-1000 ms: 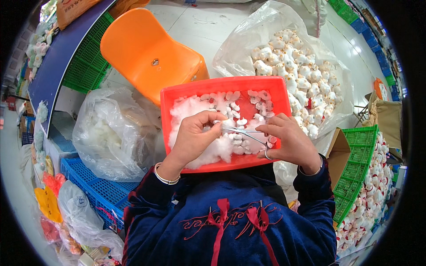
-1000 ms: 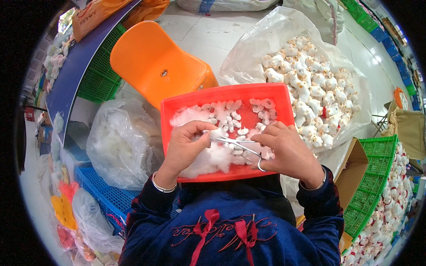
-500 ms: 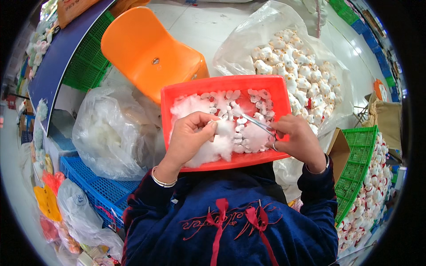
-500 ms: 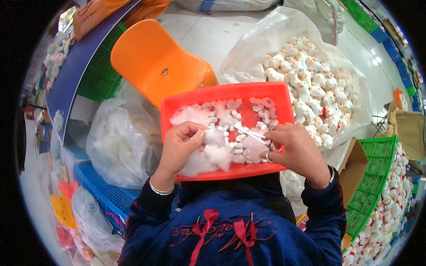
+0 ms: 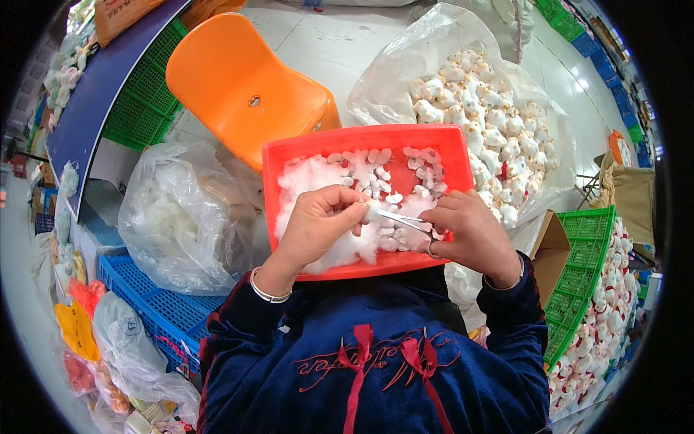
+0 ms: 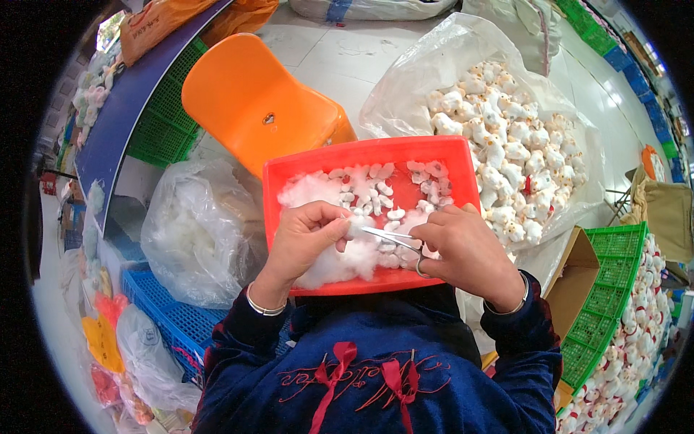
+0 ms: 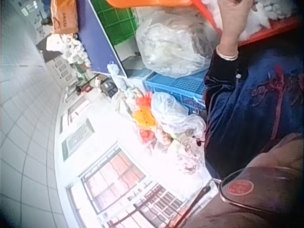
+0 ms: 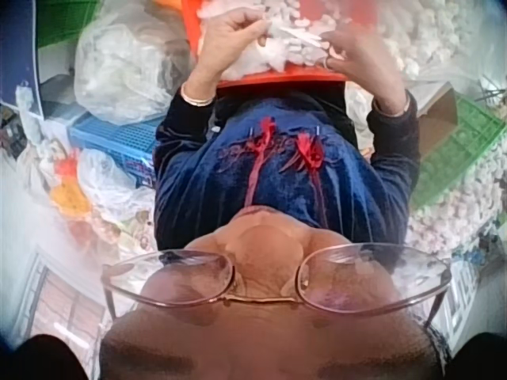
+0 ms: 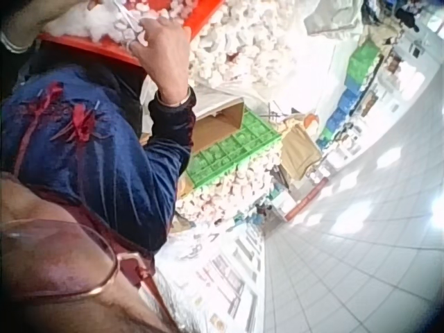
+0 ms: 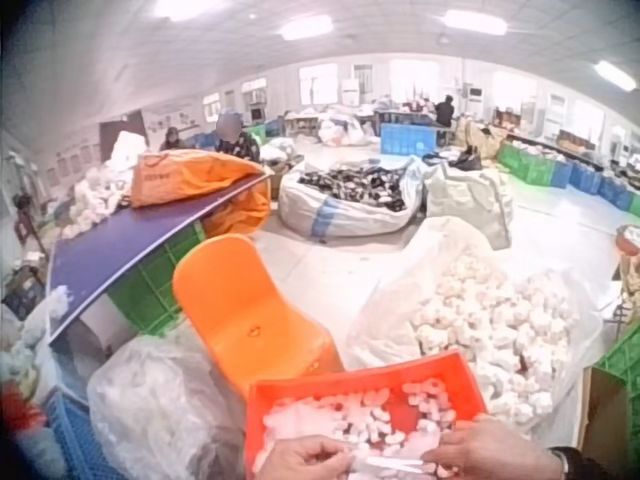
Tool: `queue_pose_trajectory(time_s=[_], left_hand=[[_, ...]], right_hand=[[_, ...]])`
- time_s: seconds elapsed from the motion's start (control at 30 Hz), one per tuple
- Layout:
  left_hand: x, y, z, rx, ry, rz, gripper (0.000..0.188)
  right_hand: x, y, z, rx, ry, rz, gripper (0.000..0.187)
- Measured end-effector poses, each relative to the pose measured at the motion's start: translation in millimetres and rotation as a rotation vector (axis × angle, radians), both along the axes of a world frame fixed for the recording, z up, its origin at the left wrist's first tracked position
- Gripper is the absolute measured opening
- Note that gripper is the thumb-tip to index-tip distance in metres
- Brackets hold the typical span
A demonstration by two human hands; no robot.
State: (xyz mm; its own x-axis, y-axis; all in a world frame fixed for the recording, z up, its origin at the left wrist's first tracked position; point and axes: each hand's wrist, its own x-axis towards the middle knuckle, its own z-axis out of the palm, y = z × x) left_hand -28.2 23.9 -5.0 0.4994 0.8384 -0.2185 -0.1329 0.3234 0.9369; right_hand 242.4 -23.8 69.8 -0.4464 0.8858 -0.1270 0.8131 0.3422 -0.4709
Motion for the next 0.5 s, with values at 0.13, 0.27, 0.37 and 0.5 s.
queue_pose_trajectory(time_s=[0.13, 0.27, 0.37, 0.5], left_hand=[[3.0, 2.0, -1.2, 0.006, 0.125, -0.002, 0.01], [3.5, 4.0, -10.1, -0.083, 0.023, 0.108, 0.009], [3.8, 3.6, -6.1, -0.1, -0.011, 0.119, 0.01], [2.5, 3.1, -9.1, -0.081, -0.032, 0.096, 0.01]], right_hand=[[-1.7, -1.5, -3.4, 0.063, -0.008, -0.008, 0.049], [2.0, -3.0, 18.1, 0.156, -0.075, -0.031, 0.057], [-4.9, -4.5, 22.1, 0.255, -0.061, -0.036, 0.058], [-8.0, -0.6, 18.1, 0.239, -0.133, -0.037, 0.055]])
